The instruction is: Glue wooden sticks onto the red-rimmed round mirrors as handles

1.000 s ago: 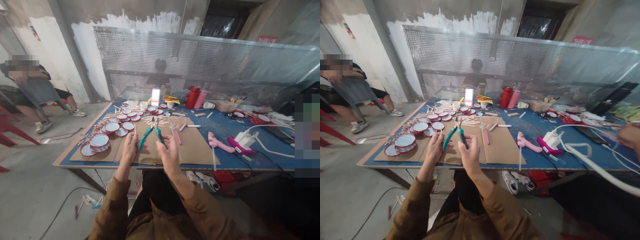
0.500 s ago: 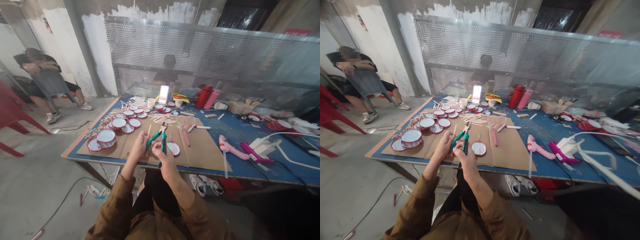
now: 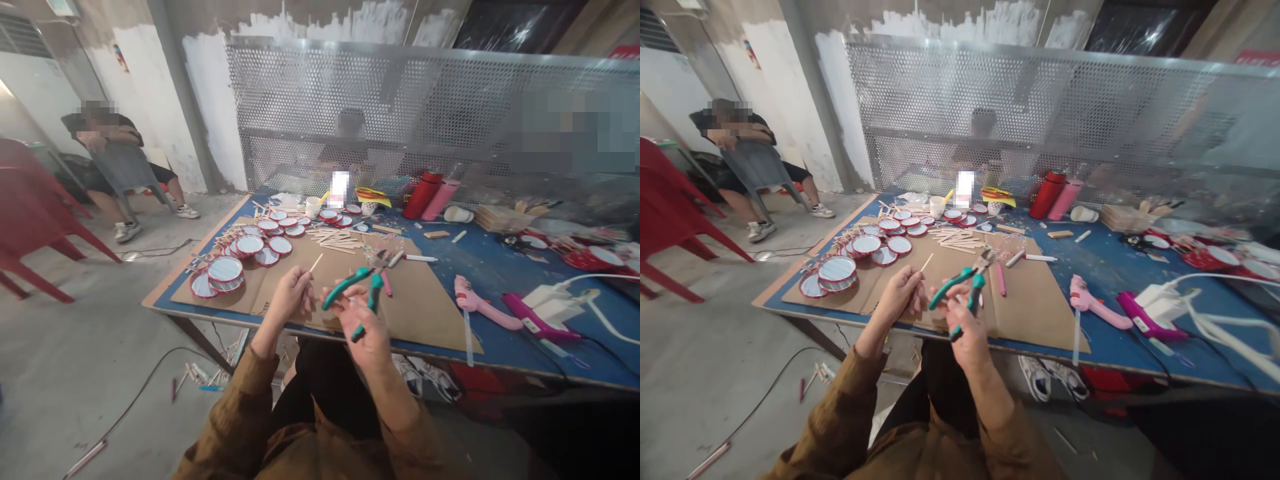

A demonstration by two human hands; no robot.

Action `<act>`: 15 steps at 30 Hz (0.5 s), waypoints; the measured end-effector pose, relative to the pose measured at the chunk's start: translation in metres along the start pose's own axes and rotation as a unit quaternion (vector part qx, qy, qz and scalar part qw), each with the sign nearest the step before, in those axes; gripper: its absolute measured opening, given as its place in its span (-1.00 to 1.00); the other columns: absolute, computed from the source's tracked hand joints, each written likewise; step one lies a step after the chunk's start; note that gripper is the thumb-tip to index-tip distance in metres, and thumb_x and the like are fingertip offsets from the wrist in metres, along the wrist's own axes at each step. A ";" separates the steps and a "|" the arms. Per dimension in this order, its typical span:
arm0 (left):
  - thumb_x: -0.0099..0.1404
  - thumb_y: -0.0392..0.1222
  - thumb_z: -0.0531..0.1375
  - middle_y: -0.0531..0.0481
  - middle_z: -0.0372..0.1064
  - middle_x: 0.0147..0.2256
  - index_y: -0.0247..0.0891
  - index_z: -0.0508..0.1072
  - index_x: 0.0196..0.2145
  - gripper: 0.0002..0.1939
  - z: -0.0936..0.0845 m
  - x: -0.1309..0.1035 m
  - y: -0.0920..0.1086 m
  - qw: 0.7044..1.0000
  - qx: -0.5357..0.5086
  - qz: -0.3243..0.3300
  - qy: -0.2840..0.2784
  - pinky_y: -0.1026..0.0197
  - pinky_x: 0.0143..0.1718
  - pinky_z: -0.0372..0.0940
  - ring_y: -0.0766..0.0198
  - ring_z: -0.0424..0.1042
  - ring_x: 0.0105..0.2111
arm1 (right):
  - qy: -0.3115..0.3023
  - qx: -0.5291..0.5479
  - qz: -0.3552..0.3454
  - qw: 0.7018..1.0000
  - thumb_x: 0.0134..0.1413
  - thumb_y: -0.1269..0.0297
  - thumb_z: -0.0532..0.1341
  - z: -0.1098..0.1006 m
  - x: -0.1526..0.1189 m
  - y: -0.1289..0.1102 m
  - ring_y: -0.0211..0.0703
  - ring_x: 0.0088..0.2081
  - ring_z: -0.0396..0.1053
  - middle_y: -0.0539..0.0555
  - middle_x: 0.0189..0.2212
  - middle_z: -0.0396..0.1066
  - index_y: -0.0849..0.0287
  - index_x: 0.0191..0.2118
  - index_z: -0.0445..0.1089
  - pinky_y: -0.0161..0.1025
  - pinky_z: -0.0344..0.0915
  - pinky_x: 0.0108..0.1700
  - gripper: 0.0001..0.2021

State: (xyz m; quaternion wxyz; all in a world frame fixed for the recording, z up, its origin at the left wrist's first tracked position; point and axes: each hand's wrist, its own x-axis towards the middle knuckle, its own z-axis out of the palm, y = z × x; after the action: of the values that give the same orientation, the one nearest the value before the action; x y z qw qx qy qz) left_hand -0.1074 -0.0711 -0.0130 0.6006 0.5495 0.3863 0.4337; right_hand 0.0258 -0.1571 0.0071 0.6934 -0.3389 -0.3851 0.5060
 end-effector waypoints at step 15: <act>0.22 0.16 0.15 0.22 0.12 -0.73 -0.34 0.39 -0.33 -0.57 -0.003 -0.012 0.003 0.998 -0.007 0.050 -0.033 0.40 -0.74 -0.17 0.54 -0.01 -0.81 | -0.194 -0.422 0.159 0.871 0.03 0.19 0.19 -0.030 -0.023 -0.049 -0.19 -0.32 0.24 0.00 -0.36 0.27 0.15 -0.32 0.29 -0.25 0.20 -0.24 -0.84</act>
State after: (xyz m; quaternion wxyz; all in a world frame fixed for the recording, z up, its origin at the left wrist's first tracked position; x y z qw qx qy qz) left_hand -0.1141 -0.0816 -0.0105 0.5946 0.5781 0.3350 0.4473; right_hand 0.0690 -0.1945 0.0311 0.3059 -0.5505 -0.6300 0.4543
